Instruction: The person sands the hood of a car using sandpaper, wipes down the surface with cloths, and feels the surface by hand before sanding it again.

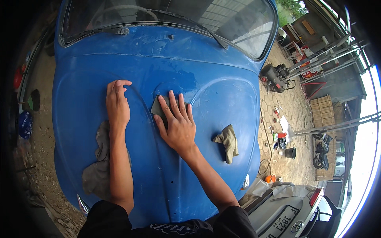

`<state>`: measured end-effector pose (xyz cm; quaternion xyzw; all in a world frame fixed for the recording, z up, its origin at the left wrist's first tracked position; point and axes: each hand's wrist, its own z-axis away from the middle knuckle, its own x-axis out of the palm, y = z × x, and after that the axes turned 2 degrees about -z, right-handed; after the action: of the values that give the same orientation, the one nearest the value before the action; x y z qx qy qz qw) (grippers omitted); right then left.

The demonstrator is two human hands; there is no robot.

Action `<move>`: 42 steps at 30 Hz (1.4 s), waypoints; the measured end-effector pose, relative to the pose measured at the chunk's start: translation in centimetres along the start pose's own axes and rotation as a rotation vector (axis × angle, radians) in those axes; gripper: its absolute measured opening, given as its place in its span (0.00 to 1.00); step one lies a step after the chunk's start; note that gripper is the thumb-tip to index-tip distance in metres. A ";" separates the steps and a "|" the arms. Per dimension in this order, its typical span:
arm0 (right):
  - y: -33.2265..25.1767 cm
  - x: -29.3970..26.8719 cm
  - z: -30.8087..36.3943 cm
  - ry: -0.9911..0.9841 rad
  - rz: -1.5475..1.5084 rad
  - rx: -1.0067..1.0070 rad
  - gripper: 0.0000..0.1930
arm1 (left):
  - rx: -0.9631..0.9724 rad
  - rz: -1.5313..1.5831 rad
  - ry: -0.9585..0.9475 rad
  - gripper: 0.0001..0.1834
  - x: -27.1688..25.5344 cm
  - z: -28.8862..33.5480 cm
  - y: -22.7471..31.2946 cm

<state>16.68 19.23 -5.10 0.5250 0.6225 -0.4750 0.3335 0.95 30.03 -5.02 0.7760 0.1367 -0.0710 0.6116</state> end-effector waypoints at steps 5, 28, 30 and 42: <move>2.2 -0.1 -3.0 0.054 -0.022 0.210 0.28 | 0.165 -0.362 -0.023 0.25 1.7 0.6 1.1; 1.7 0.8 -0.6 0.180 0.026 0.257 0.30 | 0.333 -0.804 -0.213 0.28 2.2 1.8 -1.2; 0.9 0.7 1.3 0.143 -0.047 0.250 0.27 | 0.318 -0.814 -0.208 0.28 1.9 1.8 -1.4; 0.7 0.6 1.9 0.066 -0.114 0.239 0.30 | 0.292 -0.783 -0.229 0.27 1.8 1.9 -1.9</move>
<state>17.10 17.63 -6.50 0.5402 0.6008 -0.5464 0.2206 2.20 28.78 -7.72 0.7312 0.3406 -0.4018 0.4335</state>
